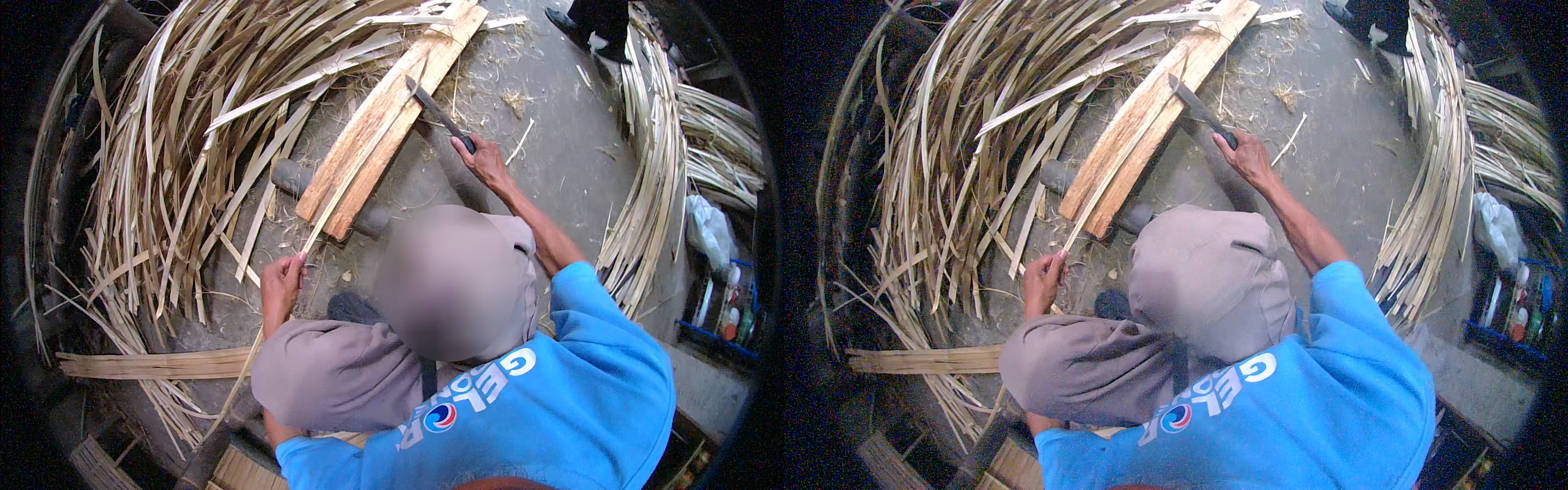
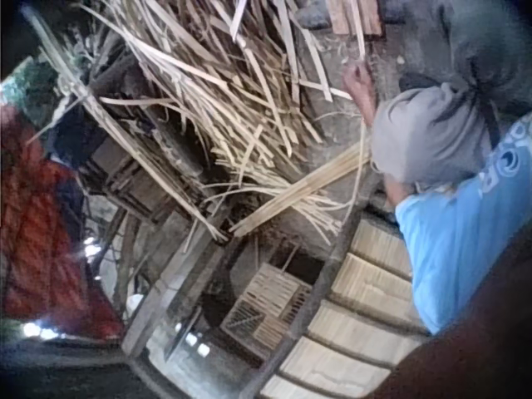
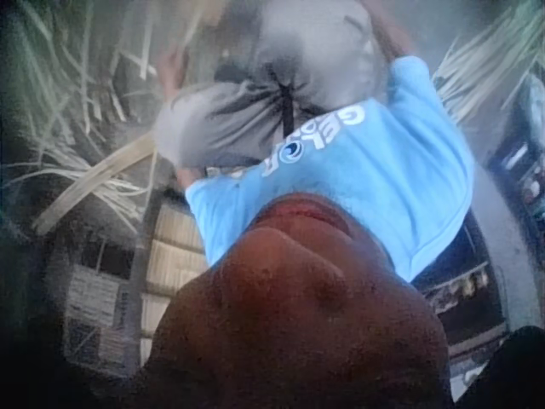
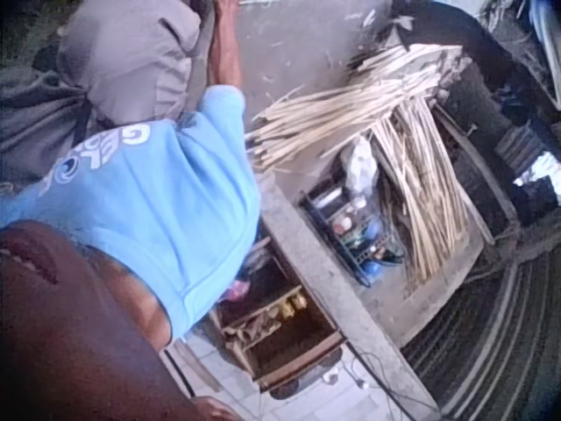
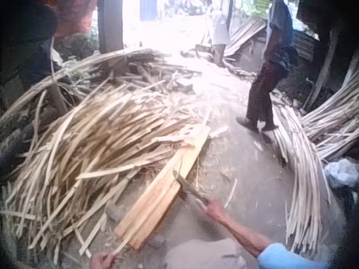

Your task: The person sits on the floor and uses a knife to split long bamboo strips into thinner pieces. They repeatedly hold the bamboo, strike it with the knife, and separate the resulting strips, placing them aside.

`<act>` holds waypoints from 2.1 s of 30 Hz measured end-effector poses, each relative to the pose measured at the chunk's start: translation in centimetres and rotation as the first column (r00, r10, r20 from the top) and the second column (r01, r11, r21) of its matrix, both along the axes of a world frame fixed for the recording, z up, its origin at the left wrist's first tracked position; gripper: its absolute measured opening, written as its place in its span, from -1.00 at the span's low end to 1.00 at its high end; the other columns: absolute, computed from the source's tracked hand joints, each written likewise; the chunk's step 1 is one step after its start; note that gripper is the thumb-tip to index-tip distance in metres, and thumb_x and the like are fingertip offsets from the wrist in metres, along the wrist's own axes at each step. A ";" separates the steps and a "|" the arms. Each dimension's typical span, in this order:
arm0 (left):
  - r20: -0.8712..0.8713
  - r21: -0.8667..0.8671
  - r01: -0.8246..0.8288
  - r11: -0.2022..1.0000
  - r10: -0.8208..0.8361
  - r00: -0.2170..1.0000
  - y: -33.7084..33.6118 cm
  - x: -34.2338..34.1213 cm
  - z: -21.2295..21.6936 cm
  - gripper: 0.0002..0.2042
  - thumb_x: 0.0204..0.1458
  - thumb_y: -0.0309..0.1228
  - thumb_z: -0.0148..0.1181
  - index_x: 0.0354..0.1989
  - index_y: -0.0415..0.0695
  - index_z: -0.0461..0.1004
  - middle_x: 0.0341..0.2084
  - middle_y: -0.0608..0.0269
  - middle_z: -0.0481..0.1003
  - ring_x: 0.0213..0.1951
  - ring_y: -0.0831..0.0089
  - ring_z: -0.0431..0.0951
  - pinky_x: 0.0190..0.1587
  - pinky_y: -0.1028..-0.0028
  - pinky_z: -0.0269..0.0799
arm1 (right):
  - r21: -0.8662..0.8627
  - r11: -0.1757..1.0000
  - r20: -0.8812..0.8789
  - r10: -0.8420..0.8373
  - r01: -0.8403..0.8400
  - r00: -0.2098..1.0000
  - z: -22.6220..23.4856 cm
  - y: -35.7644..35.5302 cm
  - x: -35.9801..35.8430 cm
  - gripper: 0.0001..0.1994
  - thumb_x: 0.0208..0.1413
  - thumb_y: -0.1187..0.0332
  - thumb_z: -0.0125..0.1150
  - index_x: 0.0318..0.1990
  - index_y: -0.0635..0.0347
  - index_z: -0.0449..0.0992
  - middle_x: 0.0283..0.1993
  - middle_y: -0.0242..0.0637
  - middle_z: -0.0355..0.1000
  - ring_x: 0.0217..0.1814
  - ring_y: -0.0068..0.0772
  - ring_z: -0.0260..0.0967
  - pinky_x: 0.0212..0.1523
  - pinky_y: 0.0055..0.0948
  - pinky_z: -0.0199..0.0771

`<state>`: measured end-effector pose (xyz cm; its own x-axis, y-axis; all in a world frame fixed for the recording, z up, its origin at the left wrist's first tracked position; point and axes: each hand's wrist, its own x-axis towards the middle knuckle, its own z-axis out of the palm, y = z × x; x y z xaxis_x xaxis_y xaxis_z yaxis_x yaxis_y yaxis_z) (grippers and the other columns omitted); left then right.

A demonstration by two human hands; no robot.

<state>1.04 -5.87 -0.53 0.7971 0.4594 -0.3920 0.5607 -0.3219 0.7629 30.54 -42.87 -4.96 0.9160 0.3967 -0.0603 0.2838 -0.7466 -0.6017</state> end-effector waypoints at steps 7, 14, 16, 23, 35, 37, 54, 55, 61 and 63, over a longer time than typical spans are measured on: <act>-0.103 -0.059 0.035 0.998 -0.041 0.994 0.9 0.0 1.0 -0.60 0.22 -0.14 0.18 -0.56 -0.20 0.54 -0.78 0.41 0.36 -0.68 0.66 0.28 -0.61 0.54 0.09 | 0.004 0.996 0.018 0.090 -0.090 0.996 0.2 0.3 -1.2 -0.49 0.20 -0.09 0.19 -0.31 0.31 0.54 -0.51 0.15 0.45 -0.45 0.16 0.46 -0.41 -0.04 0.43; -0.053 -0.171 0.069 0.983 -0.079 0.995 1.3 0.0 1.8 -0.57 0.23 -0.11 0.17 -0.58 -0.20 0.52 -0.78 0.40 0.35 -0.69 0.66 0.26 -0.61 0.55 0.10 | -0.046 0.999 0.068 0.031 -0.028 0.997 0.1 0.1 -0.8 -0.51 0.18 -0.07 0.22 -0.40 0.29 0.53 -0.52 0.14 0.44 -0.48 0.15 0.46 -0.42 -0.02 0.41; -0.065 -0.144 0.068 0.987 -0.078 0.995 1.8 0.0 0.7 -0.56 0.22 -0.10 0.17 -0.59 -0.20 0.52 -0.78 0.41 0.35 -0.69 0.66 0.26 -0.61 0.55 0.10 | -0.055 0.997 0.001 -0.046 0.046 0.999 0.4 0.9 -1.0 -0.52 0.19 -0.07 0.21 -0.35 0.29 0.54 -0.46 0.14 0.48 -0.40 0.16 0.50 -0.37 -0.05 0.46; -0.049 -0.109 0.055 0.992 -0.061 0.997 1.5 0.5 0.3 -0.54 0.22 -0.08 0.17 -0.59 -0.22 0.52 -0.79 0.41 0.35 -0.69 0.66 0.27 -0.61 0.54 0.10 | 0.056 0.997 0.089 -0.058 0.053 0.994 -1.0 0.8 -0.5 -0.51 0.23 -0.06 0.17 -0.35 0.32 0.53 -0.53 0.11 0.42 -0.54 0.04 0.38 -0.44 -0.08 0.36; -0.110 -0.119 0.117 0.986 -0.131 0.985 2.0 0.5 0.2 -0.54 0.22 -0.08 0.16 -0.60 -0.21 0.53 -0.77 0.40 0.38 -0.67 0.64 0.30 -0.60 0.53 0.12 | 0.048 0.990 0.075 -0.137 0.133 0.988 -1.3 -1.9 1.7 -0.46 0.18 -0.13 0.17 -0.35 0.30 0.53 -0.51 0.16 0.44 -0.47 0.21 0.46 -0.41 0.00 0.45; -0.059 -0.136 0.100 0.986 -0.109 0.992 1.7 0.8 -1.3 -0.53 0.22 -0.07 0.16 -0.60 -0.20 0.54 -0.78 0.40 0.37 -0.68 0.65 0.29 -0.60 0.53 0.11 | -0.009 0.999 0.081 -0.044 0.045 0.996 -0.8 -0.9 1.5 -0.46 0.18 -0.14 0.17 -0.33 0.29 0.54 -0.49 0.15 0.47 -0.43 0.20 0.48 -0.38 0.01 0.45; 0.055 -0.001 -0.046 0.999 0.046 0.997 1.3 2.1 2.9 -0.68 0.16 -0.24 0.28 -0.08 -0.24 0.64 -0.45 0.21 0.61 -0.37 0.56 0.49 -0.27 0.51 0.39 | 0.456 0.604 -0.244 -0.621 0.653 0.745 -0.9 -2.0 0.1 -0.49 0.29 -0.12 0.06 -0.39 0.21 0.43 -0.61 -0.33 0.39 -0.64 -0.50 0.43 -0.56 -0.40 0.43; 0.057 0.055 -0.045 0.997 0.042 0.997 0.9 2.3 2.7 -0.69 0.14 -0.26 0.30 -0.09 -0.26 0.64 -0.42 0.20 0.62 -0.35 0.54 0.51 -0.25 0.50 0.40 | 0.452 0.637 -0.223 -0.596 0.624 0.771 -0.1 -1.2 -0.2 -0.49 0.29 -0.11 0.06 -0.36 0.24 0.46 -0.61 -0.29 0.40 -0.62 -0.45 0.45 -0.55 -0.36 0.43; -0.012 0.133 0.027 0.991 -0.026 1.000 0.7 1.2 -0.3 -0.67 0.14 -0.24 0.27 -0.16 -0.33 0.63 -0.45 0.12 0.64 -0.41 0.47 0.56 -0.30 0.46 0.43 | 0.153 0.979 0.185 -0.165 0.138 0.969 0.6 1.8 -0.3 -0.50 0.24 -0.08 0.13 -0.26 0.29 0.55 -0.52 0.01 0.44 -0.43 -0.11 0.53 -0.38 -0.16 0.47; -0.131 0.030 0.042 0.999 -0.038 0.991 0.4 1.1 -0.4 -0.65 0.16 -0.19 0.24 -0.31 -0.33 0.62 -0.60 0.21 0.55 -0.52 0.47 0.48 -0.41 0.42 0.37 | 0.041 0.997 0.082 -0.068 0.064 0.994 0.0 1.3 -0.5 -0.50 0.22 -0.08 0.16 -0.27 0.30 0.56 -0.44 0.12 0.45 -0.33 0.03 0.53 -0.28 -0.10 0.48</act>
<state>2.10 -5.50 -0.89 0.7584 0.4421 -0.4790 0.6406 -0.3694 0.6732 30.07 -41.53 -4.96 0.9414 0.3359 0.0311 0.2849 -0.7425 -0.6063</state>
